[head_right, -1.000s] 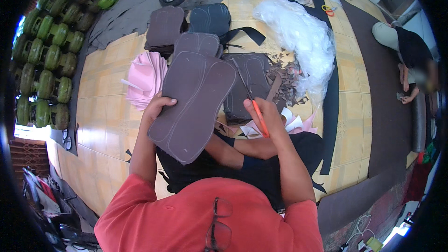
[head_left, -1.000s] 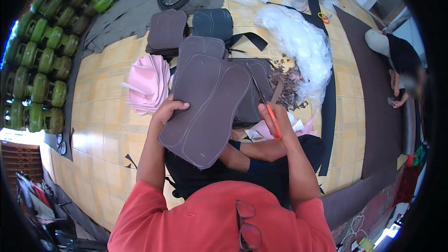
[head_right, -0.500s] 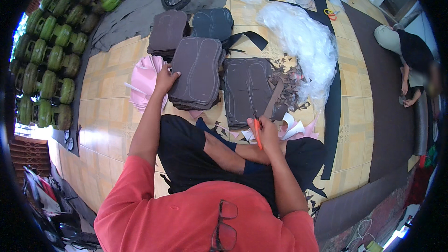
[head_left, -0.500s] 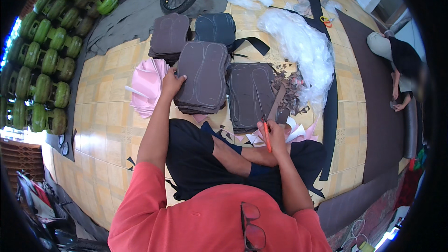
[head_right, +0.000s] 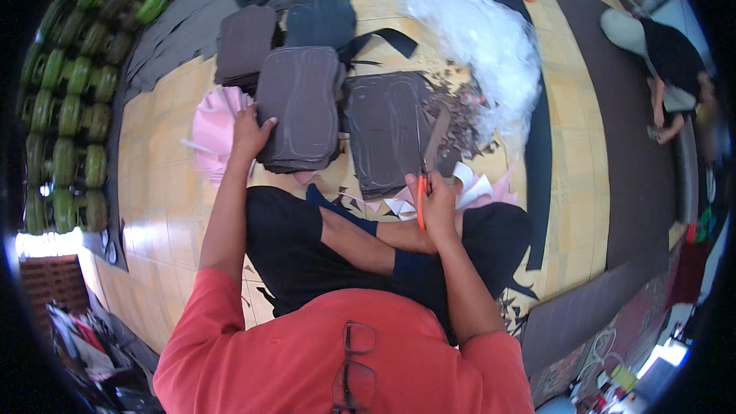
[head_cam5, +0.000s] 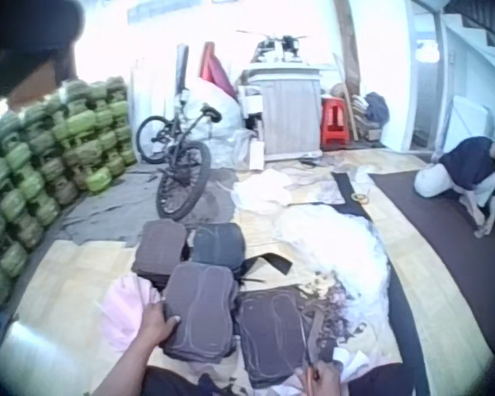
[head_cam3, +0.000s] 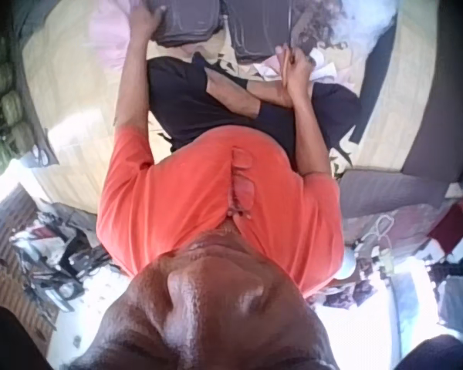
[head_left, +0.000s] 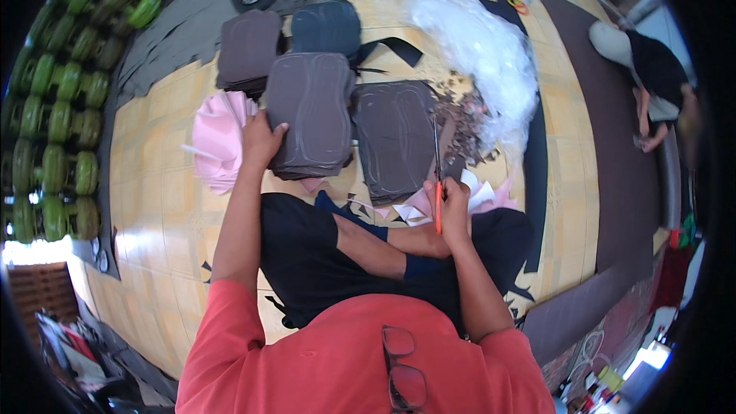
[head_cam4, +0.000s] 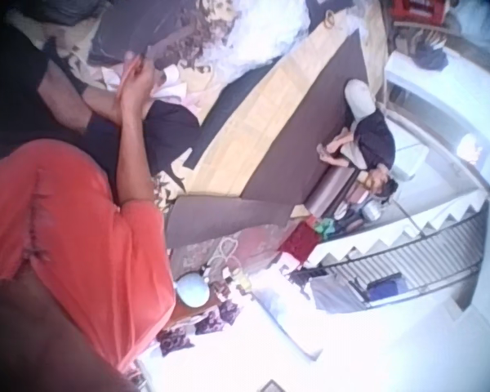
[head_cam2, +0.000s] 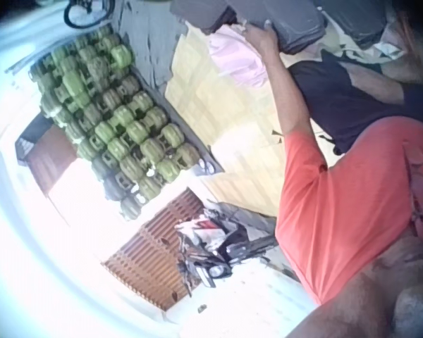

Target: The person sits on the floor and uses orange-handled scissors to cut brown foam-like material along pre-drawn outlines. They repeatedly cut individual shapes from a larger sheet and stack the finished pieces to the left.

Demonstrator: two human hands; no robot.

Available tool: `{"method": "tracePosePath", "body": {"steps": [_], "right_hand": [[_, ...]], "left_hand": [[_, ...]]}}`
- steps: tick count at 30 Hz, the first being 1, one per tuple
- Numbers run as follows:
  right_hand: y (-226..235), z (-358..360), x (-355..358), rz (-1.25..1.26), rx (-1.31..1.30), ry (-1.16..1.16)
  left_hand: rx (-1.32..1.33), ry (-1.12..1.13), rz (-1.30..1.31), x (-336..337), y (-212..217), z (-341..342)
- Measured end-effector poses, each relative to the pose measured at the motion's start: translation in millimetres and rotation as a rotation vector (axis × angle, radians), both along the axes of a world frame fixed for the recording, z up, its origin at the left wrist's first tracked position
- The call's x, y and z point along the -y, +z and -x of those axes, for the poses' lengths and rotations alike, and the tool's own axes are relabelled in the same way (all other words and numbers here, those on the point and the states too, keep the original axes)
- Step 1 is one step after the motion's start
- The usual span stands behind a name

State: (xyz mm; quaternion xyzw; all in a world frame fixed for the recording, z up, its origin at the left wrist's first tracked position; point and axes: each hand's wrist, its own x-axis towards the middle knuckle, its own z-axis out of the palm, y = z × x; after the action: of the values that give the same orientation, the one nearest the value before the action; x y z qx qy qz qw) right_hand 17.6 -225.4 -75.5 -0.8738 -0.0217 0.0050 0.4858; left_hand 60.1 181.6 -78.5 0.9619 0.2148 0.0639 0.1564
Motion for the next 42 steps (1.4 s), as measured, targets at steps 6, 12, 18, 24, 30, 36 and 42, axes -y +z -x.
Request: {"method": "tracePosePath", "body": {"steps": [6, 12, 18, 24, 30, 36, 42], "right_hand": [[-8.6, 15.5, 49.2, -0.151, 0.043, -0.144], [27.7, 57.7, 109.0, -0.159, 0.09, -0.351], [44.3, 118.1, 168.9, -0.361, 0.084, -0.606], [20.9, 190.5, 225.4, -0.417, 0.101, -0.915], [-14.6, 272.9, 277.6, -0.38, 0.081, -1.26], [-51.7, 344.9, 340.0, -0.1, 0.089, -1.552], [-77.5, 398.2, 405.1, 0.186, 0.101, -1.722]], "left_hand": [[0.02, -0.169, -0.281, 25.1, 9.8, -6.9], [0.169, -0.51, -0.196, 137.1, 44.0, -10.8], [0.154, -0.82, 0.168, 285.2, 64.4, 1.9], [0.06, -1.148, 0.535, 429.1, 71.9, 51.0], [-0.123, -1.508, 0.61, 538.9, 74.3, 115.0], [-0.287, -1.626, 0.702, 603.6, 52.6, 161.7], [-0.403, -1.657, 0.732, 623.6, 42.2, 179.3]]}}
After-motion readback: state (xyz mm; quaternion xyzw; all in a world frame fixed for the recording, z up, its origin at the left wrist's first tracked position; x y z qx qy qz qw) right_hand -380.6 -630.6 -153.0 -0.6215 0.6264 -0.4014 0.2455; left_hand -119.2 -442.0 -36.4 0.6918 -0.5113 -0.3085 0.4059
